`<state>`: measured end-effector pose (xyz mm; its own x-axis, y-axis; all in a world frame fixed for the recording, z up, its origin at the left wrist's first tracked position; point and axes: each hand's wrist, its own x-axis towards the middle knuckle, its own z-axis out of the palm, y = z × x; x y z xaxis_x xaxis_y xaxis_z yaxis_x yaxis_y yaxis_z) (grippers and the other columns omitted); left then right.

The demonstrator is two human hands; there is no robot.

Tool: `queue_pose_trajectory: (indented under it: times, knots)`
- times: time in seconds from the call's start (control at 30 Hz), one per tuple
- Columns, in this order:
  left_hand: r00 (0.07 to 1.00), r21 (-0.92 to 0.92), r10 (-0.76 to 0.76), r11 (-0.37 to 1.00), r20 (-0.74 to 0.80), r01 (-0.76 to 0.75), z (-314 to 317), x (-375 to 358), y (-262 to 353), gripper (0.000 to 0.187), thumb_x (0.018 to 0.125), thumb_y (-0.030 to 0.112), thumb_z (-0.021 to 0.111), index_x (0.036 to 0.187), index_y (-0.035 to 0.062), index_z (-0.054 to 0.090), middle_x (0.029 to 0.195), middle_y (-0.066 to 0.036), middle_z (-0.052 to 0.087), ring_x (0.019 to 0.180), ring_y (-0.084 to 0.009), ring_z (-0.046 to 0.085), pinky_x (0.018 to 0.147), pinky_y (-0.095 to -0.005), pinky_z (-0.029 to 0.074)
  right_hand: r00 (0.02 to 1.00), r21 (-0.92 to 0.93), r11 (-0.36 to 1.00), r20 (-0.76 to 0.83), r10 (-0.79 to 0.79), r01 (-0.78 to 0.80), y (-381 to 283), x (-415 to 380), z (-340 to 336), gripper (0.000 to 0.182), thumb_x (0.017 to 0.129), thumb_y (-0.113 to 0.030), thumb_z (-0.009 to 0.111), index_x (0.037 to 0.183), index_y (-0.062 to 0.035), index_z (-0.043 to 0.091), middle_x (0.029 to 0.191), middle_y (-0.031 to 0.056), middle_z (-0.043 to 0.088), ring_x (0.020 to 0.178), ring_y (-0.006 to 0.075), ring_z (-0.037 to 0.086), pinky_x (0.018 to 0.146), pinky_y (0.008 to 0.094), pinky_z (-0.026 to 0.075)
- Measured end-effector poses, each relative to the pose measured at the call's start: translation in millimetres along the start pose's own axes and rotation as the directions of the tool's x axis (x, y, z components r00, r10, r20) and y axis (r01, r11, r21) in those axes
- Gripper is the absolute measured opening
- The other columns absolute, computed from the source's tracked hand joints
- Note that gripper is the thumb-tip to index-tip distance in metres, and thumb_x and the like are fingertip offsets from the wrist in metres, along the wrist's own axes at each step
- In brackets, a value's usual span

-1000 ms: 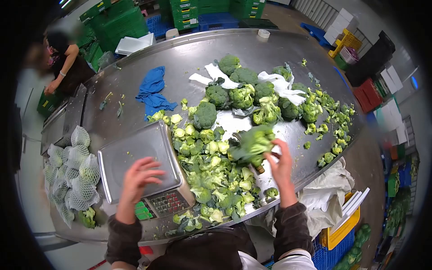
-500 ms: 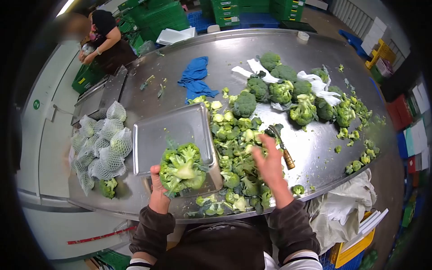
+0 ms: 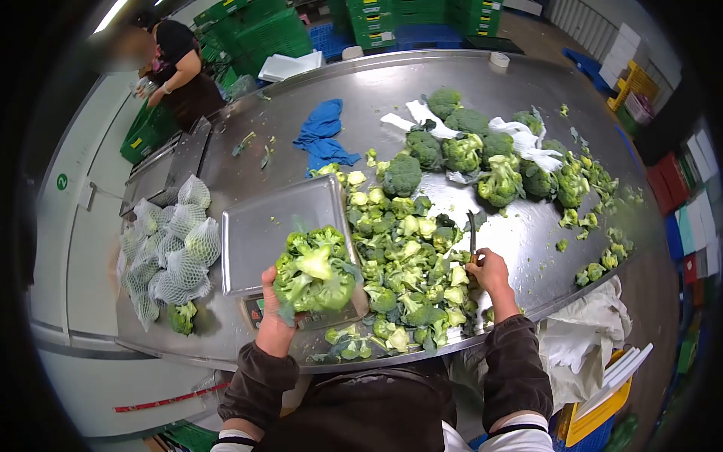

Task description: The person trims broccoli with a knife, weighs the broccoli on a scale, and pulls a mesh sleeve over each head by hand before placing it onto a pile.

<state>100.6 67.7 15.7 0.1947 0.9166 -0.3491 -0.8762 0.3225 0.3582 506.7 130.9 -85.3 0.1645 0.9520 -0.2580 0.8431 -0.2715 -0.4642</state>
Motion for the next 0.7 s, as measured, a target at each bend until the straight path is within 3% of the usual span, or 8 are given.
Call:
queue_pose_trajectory:
  times: [0.1,0.17,0.23,0.27,0.37,0.47,0.57,0.7]
  knots:
    - [0.984,0.286,0.135,0.944,0.115,-0.163,19,16,2,0.081,0.061,0.021,0.069,0.132,0.0038,0.034,0.124,-0.015,0.048,0.11,-0.0295,0.052,0.095,-0.0414,0.044,1.0,0.051,0.999,-0.009,-0.018,0.019,5,-14,-11,0.041,0.073,-0.019,0.066,0.109,-0.0014,0.056,0.083,0.0143,0.065,0.072,0.0248,0.063,0.066,0.0355,0.049]
    - [0.974,0.454,0.194,0.861,0.121,-0.228,33,16,1,0.084,0.057,0.02,0.068,0.132,0.0024,0.033,0.123,-0.014,0.047,0.111,-0.0282,0.051,0.097,-0.0391,0.042,0.971,0.375,0.916,-0.233,-0.053,0.14,9,-27,-10,0.033,0.075,-0.013,0.063,0.103,-0.0003,0.054,0.084,0.0134,0.063,0.068,0.0218,0.062,0.062,0.0327,0.048]
    - [0.934,0.698,0.259,0.621,0.247,-0.357,39,21,1,0.09,0.054,0.022,0.071,0.133,0.0021,0.031,0.124,-0.013,0.043,0.113,-0.0254,0.048,0.098,-0.0366,0.039,1.0,0.633,0.774,0.004,0.008,-0.008,-38,-63,-42,0.028,0.079,-0.01,0.058,0.104,-0.0021,0.048,0.082,0.0115,0.06,0.062,0.017,0.058,0.058,0.0307,0.046]
    - [0.93,0.721,0.271,0.589,0.249,-0.365,42,24,-1,0.094,0.052,0.024,0.073,0.133,0.0021,0.031,0.124,-0.012,0.042,0.114,-0.0232,0.046,0.098,-0.0342,0.036,0.982,0.54,0.821,-0.128,-0.136,0.184,-38,-69,-33,0.029,0.079,-0.012,0.059,0.105,-0.0053,0.047,0.077,0.0105,0.06,0.057,0.0182,0.057,0.055,0.0307,0.045]
    - [0.917,0.778,0.263,0.488,0.302,-0.396,47,33,-6,0.095,0.051,0.026,0.074,0.133,0.0023,0.032,0.124,-0.012,0.042,0.113,-0.0227,0.046,0.097,-0.0335,0.036,0.963,0.279,0.921,-0.075,-0.26,0.271,-100,-104,-69,0.031,0.08,-0.019,0.062,0.106,-0.0088,0.048,0.066,0.0094,0.057,0.058,0.0246,0.059,0.055,0.0338,0.045]
    - [0.901,0.804,0.26,0.412,0.348,-0.429,53,37,-13,0.096,0.051,0.03,0.076,0.133,0.0024,0.033,0.123,-0.011,0.042,0.113,-0.0225,0.046,0.097,-0.033,0.036,0.833,0.213,0.822,-0.317,-0.454,0.528,-109,-104,-63,0.03,0.08,-0.019,0.061,0.104,-0.0083,0.047,0.065,0.0083,0.056,0.058,0.0278,0.058,0.055,0.036,0.045]
    - [0.892,0.791,0.282,0.42,0.353,-0.446,55,41,-19,0.097,0.051,0.032,0.077,0.132,0.0027,0.033,0.122,-0.011,0.043,0.112,-0.0227,0.047,0.096,-0.0333,0.036,0.877,0.338,0.825,0.001,-0.481,0.452,-111,-106,-78,0.024,0.08,-0.019,0.059,0.098,-0.0081,0.046,0.063,0.0089,0.056,0.057,0.0309,0.057,0.054,0.0394,0.045]
    - [0.891,0.795,0.293,0.411,0.348,-0.446,60,40,-21,0.096,0.051,0.033,0.077,0.132,0.0029,0.034,0.121,-0.011,0.044,0.112,-0.0227,0.047,0.096,-0.0336,0.036,0.8,0.282,0.792,0.117,-0.589,0.542,-108,-100,-75,0.022,0.083,-0.021,0.056,0.098,-0.0089,0.045,0.063,0.0117,0.057,0.057,0.0336,0.057,0.054,0.0402,0.045]
